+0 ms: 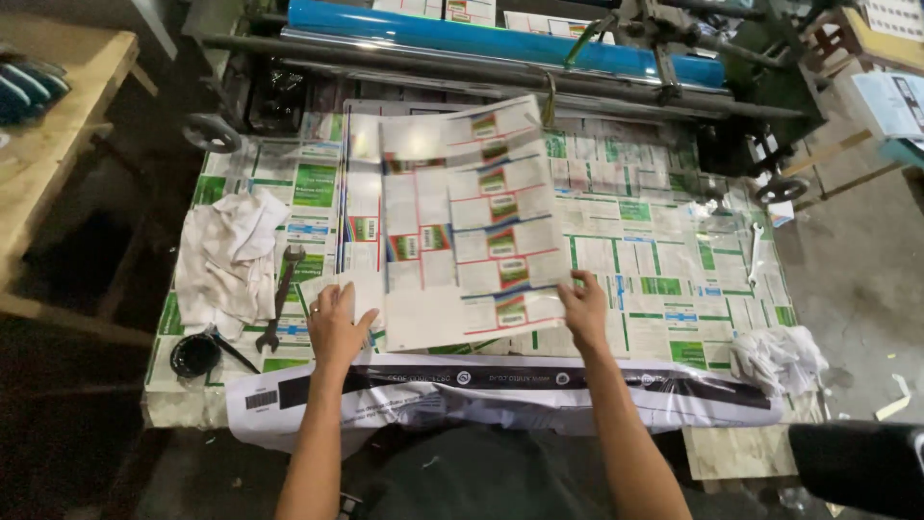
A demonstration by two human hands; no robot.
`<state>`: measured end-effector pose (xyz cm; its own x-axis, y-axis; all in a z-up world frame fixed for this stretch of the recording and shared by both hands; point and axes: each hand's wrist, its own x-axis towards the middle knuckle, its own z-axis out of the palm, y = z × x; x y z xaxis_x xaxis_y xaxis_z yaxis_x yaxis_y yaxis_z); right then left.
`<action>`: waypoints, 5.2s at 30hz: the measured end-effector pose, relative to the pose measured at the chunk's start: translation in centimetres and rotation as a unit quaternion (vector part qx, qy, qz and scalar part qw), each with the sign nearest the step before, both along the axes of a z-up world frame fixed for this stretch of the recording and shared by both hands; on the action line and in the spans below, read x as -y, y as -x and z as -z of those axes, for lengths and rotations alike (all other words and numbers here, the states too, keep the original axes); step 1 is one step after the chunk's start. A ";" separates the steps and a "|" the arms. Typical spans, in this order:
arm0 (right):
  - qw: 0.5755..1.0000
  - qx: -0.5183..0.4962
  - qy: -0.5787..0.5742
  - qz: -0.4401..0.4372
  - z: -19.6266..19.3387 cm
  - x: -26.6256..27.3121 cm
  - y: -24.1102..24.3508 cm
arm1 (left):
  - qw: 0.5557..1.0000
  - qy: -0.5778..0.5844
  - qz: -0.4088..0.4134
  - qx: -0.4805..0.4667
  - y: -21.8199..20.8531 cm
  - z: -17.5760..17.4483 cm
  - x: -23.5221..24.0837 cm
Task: The person aligns stacks of printed sheets on the feed table of an offset printing press and feeds the sheets one at a time into the press rollers, repeating the pick, align, and feed cycle across the work table.
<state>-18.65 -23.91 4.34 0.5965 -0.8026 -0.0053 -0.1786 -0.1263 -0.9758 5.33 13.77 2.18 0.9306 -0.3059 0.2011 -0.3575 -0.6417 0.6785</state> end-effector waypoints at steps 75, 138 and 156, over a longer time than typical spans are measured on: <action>0.818 -0.280 0.501 -0.046 3.2 8.9 14.3 | 0.930 -0.242 0.233 0.149 -0.3 4.2 18.8; 0.775 -0.368 0.432 -0.278 -5.2 10.3 9.7 | 0.881 -0.255 0.309 0.254 7.2 3.7 12.3; 0.583 -0.220 0.681 -0.385 0.9 12.8 12.4 | 0.796 -0.373 0.371 0.298 8.8 1.6 14.5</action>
<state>-31.10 -36.73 3.43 0.9640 0.2635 0.0357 0.2474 -0.9380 0.2428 -3.49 -0.78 0.62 0.2444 -0.9687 0.0430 -0.9423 -0.2478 -0.2253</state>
